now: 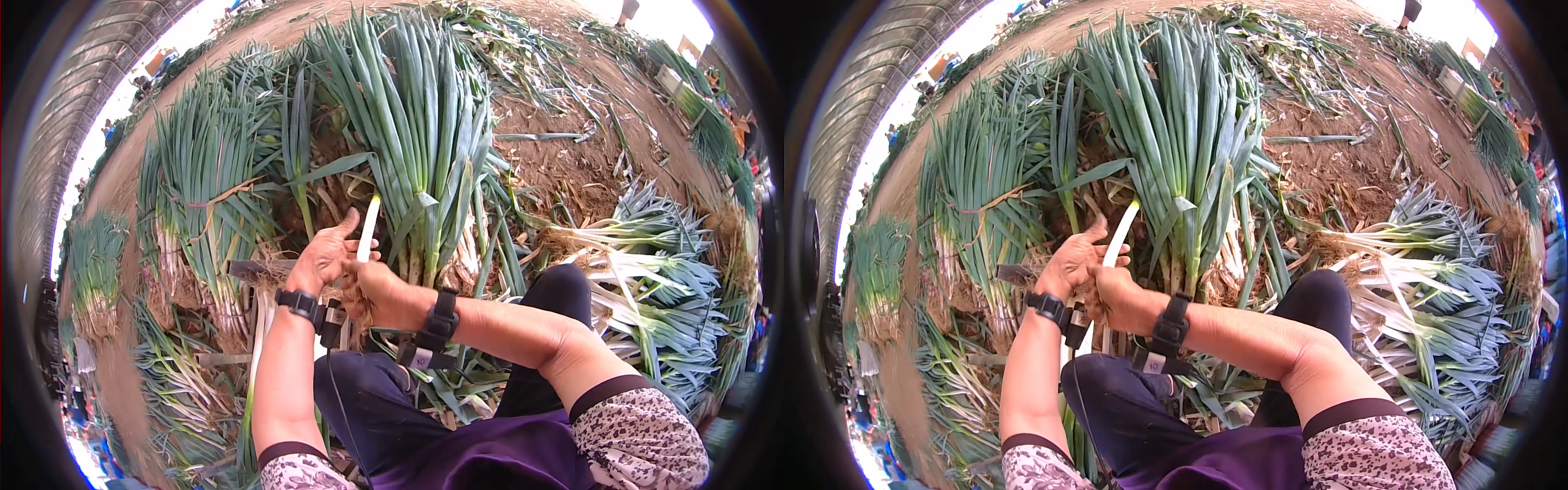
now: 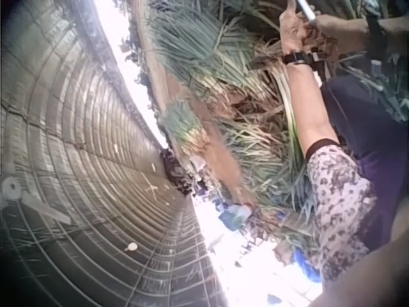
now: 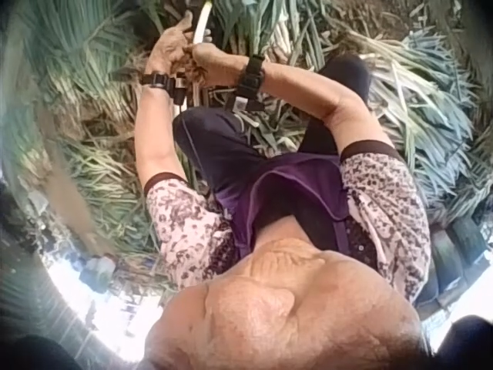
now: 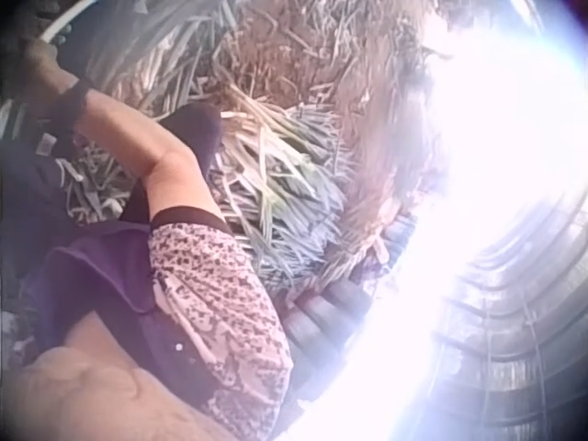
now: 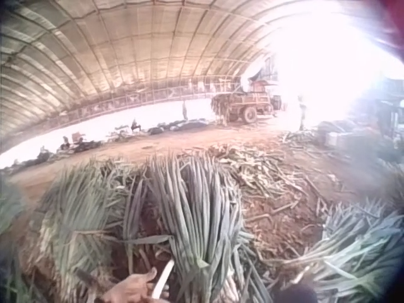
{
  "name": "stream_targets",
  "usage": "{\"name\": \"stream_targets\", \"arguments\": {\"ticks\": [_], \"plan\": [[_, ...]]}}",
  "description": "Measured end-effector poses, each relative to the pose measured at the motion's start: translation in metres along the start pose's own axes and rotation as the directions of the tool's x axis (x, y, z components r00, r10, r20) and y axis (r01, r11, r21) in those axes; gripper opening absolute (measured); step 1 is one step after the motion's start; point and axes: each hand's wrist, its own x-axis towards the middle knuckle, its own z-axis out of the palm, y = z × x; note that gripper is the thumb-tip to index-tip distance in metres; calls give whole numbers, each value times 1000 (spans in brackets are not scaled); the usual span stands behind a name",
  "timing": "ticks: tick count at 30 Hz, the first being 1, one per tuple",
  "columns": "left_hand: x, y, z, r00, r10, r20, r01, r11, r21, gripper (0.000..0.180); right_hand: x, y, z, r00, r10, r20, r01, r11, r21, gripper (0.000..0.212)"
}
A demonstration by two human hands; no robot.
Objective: Stripping the outer leaves of harvested leeks and arranging them in a metal crate.
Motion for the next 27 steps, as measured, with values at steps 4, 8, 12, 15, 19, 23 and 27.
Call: {"name": "stream_targets", "arguments": {"ticks": [4, 8, 12, 15, 19, 23, 27], "plan": [[44, -34, -7, 996, -16, -82, 15, 1000, -21, 16, -1, -4, -28, 990, 141, -26, -143, 985, -100, 37], [43, -34, -24, 993, -96, -73, 84, 986, -147, 14, 55, -36, -121, 894, -167, 415, 409, -69, -910, 35], [27, -29, -18, 986, -63, -156, 66, 998, 17, 17, 119, -70, -154, 808, -20, 588, 88, -984, -154, 32], [8, -20, -38, 990, -56, -130, 48, 997, -60, 19, 159, -101, -204, 821, -143, 553, 21, -960, -279, 41], [-65, -10, -46, 989, -35, -141, 56, 987, 152, 26, 164, -105, -212, 815, -133, 563, 40, -958, -284, 41], [-171, -13, -33, 958, -64, -281, 116, 978, 175, 33, 161, -104, -203, 861, -137, 489, 29, -948, -318, 43], [-289, -33, 7, 906, -32, -422, 98, 986, 135, 37, 156, -106, -195, 904, -134, 407, 21, -935, -354, 47]]}}
